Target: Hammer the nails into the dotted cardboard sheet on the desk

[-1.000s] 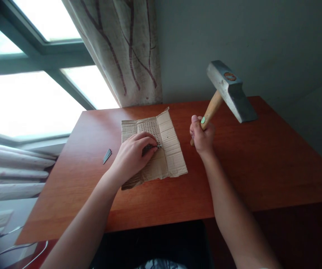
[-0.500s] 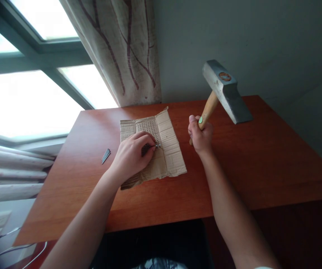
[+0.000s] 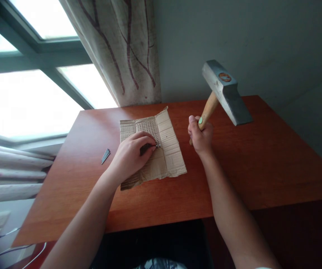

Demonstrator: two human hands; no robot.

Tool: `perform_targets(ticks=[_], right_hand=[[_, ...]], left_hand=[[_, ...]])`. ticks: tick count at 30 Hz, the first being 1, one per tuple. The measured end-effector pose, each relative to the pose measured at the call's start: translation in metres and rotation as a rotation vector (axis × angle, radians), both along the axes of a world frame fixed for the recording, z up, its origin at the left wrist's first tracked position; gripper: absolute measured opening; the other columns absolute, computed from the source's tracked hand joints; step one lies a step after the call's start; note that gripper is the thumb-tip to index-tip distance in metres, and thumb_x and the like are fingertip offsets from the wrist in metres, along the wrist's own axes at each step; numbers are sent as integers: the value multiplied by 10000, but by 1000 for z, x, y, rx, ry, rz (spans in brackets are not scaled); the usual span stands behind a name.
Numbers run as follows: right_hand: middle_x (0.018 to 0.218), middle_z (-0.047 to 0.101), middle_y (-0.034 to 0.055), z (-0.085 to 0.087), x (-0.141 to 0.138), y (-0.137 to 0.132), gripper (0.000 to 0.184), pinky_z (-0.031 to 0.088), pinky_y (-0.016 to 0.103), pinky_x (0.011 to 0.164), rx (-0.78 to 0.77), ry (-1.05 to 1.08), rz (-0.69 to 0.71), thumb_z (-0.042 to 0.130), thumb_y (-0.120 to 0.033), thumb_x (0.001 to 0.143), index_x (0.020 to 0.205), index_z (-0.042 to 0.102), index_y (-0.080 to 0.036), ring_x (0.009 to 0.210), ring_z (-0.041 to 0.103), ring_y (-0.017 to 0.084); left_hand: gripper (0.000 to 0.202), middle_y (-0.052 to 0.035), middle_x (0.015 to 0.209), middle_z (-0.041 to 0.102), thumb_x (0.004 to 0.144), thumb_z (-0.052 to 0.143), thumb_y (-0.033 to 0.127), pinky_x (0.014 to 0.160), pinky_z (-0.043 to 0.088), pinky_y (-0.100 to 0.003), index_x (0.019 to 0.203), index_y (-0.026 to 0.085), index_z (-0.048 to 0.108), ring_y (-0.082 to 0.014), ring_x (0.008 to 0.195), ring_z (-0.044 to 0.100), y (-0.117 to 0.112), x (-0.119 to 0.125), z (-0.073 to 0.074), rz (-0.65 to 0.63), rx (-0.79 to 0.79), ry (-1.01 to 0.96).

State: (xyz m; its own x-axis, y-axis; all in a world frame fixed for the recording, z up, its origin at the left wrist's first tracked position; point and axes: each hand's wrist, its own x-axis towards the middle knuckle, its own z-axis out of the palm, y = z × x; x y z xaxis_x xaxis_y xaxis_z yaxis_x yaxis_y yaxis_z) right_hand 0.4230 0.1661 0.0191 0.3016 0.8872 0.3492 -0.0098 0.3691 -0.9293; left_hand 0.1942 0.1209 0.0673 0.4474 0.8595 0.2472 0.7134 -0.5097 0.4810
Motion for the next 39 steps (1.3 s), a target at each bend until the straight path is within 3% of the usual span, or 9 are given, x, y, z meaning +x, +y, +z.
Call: perform_targets(ticks=[16, 21, 24, 27, 31, 34, 39], right_hand=[[455, 333, -64, -1, 1, -1, 580, 203, 234, 362, -22, -20, -15, 665, -615, 848, 541, 367, -223, 384, 304, 66], [458, 328, -66, -2, 2, -1, 578, 206, 236, 363, -12, -4, -10, 670, -605, 850, 542, 364, -223, 383, 304, 68], [467, 335, -63, 0, 2, -1, 581, 240, 233, 365, -22, -11, 14, 674, -617, 843, 544, 364, -225, 392, 329, 73], [463, 340, -59, 0, 3, -2, 596, 253, 233, 363, -43, -31, 27, 660, -643, 841, 537, 365, -224, 389, 336, 74], [454, 333, -58, -3, 3, -2, 602, 208, 235, 355, -42, -35, 18, 652, -647, 845, 530, 366, -222, 385, 306, 70], [456, 332, -58, -4, 2, -2, 591, 201, 235, 353, -40, -27, 28, 663, -639, 841, 538, 369, -225, 389, 303, 73], [463, 329, -62, -1, -2, -4, 583, 204, 238, 362, -34, -23, 50, 699, -597, 833, 539, 361, -224, 394, 298, 69]], left_hand=[[137, -68, 1035, 683, 897, 564, 179, 819, 530, -355, 959, 206, 683, -215, 943, 646, -1, 0, -1, -12, 5, -10], [164, -69, 1064, 699, 906, 556, 180, 850, 531, -361, 1023, 196, 670, -214, 972, 652, -5, -7, 8, 1, 18, -60], [189, -59, 1094, 710, 921, 541, 193, 839, 536, -325, 1058, 204, 672, -187, 949, 662, -10, -24, 18, 72, 71, -139], [180, -37, 1036, 718, 928, 546, 245, 763, 533, -282, 1048, 216, 678, -157, 840, 664, -14, -57, 20, 243, 99, -127], [185, -21, 876, 721, 908, 561, 326, 691, 491, -291, 982, 225, 697, -164, 700, 646, -18, -112, 2, 500, 58, 98], [184, -33, 862, 736, 885, 559, 351, 669, 449, -303, 890, 236, 703, -205, 745, 671, -25, -143, -17, 595, -50, 289], [191, -33, 877, 732, 882, 553, 381, 633, 400, -286, 874, 249, 692, -209, 755, 657, -37, -150, -31, 591, -162, 368]])
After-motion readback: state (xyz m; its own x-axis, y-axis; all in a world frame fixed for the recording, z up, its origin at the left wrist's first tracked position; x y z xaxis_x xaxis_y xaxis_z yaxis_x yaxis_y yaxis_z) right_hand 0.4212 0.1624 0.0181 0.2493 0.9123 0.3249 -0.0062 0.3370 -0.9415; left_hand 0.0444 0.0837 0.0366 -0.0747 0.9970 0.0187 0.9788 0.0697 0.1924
